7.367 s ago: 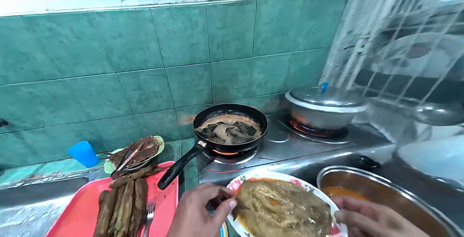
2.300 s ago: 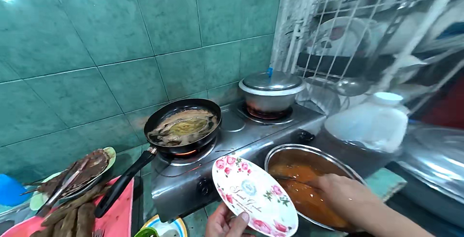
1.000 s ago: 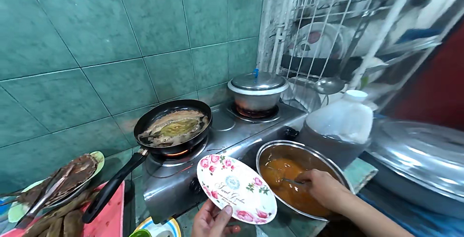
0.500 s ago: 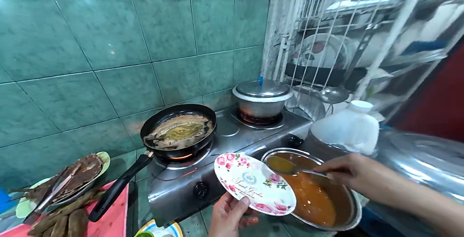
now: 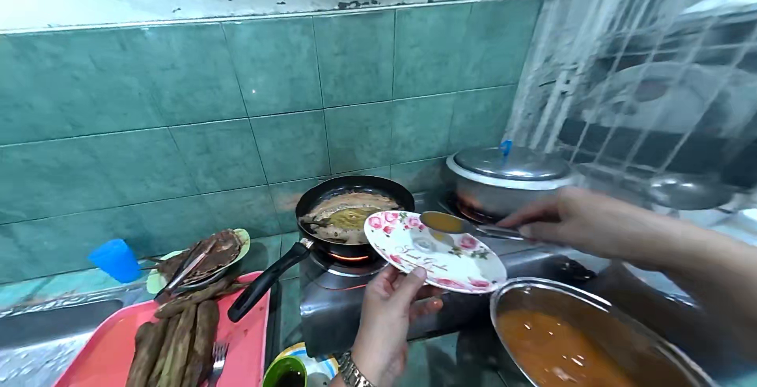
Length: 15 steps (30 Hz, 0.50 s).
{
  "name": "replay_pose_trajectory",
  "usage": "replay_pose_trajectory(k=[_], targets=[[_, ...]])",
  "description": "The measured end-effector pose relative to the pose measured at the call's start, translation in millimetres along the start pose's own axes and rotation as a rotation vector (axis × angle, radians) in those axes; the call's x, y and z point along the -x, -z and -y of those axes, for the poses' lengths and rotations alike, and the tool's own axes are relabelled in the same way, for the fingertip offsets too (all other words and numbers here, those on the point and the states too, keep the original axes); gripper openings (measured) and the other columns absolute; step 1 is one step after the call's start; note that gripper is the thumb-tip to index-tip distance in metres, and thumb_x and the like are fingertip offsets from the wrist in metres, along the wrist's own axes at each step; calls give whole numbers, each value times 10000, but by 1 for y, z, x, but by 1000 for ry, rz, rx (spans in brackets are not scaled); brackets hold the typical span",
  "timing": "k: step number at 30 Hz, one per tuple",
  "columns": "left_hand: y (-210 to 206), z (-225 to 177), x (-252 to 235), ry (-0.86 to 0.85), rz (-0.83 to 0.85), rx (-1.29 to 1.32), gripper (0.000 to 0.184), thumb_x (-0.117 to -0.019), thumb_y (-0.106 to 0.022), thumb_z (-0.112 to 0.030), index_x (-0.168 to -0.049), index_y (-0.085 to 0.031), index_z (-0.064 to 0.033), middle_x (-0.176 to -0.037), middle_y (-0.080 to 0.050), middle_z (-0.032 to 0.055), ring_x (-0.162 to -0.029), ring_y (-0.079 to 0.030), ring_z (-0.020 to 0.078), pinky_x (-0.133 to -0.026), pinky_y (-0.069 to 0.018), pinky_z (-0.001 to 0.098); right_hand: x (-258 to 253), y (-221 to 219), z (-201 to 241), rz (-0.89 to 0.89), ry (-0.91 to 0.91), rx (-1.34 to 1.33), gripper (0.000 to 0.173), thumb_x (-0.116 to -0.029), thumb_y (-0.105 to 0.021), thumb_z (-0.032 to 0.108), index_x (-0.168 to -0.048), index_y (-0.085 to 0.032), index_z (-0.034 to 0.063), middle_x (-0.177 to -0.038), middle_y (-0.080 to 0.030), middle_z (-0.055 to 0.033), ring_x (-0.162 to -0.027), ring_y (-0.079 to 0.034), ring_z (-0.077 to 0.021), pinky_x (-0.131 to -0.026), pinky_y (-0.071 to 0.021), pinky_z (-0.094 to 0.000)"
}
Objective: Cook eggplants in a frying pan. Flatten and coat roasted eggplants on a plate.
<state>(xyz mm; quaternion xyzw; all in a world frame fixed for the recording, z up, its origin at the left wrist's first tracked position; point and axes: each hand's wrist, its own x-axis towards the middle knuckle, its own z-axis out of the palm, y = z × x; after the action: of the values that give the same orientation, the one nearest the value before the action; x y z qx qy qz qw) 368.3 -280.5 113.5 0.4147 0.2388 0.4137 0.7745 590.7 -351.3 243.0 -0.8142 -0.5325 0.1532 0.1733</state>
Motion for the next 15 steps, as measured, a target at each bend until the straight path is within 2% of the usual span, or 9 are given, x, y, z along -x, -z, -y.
replay_pose_trajectory(k=[3,5,7,9,12,15], targets=[[16,-17,2,-75,-110,-23,277,-1041,-556,-37,-1291,-547,82,-1079,-716,176,-884,-750,216,-776,-642,338,-35,-1,16,-8,81,34,210,-1019,-615,37,-1149,-774,78,-932,-735,-104,-837,-658,-223,-803,-525,-458],[30,-28,6,-127,-192,-50,264,-1045,-547,-37,-1281,-552,80,-1059,-718,173,-869,-747,217,-768,-641,340,-62,-7,23,-28,117,37,208,-1016,-613,42,-1116,-788,93,-905,-737,-96,-812,-656,-222,-772,-520,-469],[43,-38,14,-192,-272,-81,249,-1045,-533,-26,-1270,-550,78,-1020,-724,163,-841,-749,211,-746,-642,337,-82,-12,39,-19,97,49,204,-1017,-604,35,-1117,-779,65,-915,-725,-128,-823,-652,-251,-782,-515,-485],[56,-48,24,-254,-343,-110,245,-1042,-523,-6,-1270,-541,82,-1007,-726,161,-830,-754,211,-726,-649,334,-99,-17,55,-4,64,63,206,-1005,-598,8,-1135,-758,26,-984,-712,-180,-884,-655,-296,-824,-514,-505],[77,-58,40,-316,-436,-150,238,-1043,-505,2,-1268,-543,71,-1004,-729,144,-835,-754,199,-708,-647,320,-128,-27,67,3,63,106,210,-1006,-601,31,-1148,-756,23,-1077,-711,-212,-1016,-661,-351,-897,-499,-561],[94,-62,54,-353,-488,-166,209,-1048,-480,10,-1245,-544,39,-988,-749,109,-825,-763,176,-702,-650,303,-156,-38,69,-35,105,151,187,-995,-619,47,-1098,-774,30,-1019,-721,-210,-978,-672,-366,-866,-512,-578]])
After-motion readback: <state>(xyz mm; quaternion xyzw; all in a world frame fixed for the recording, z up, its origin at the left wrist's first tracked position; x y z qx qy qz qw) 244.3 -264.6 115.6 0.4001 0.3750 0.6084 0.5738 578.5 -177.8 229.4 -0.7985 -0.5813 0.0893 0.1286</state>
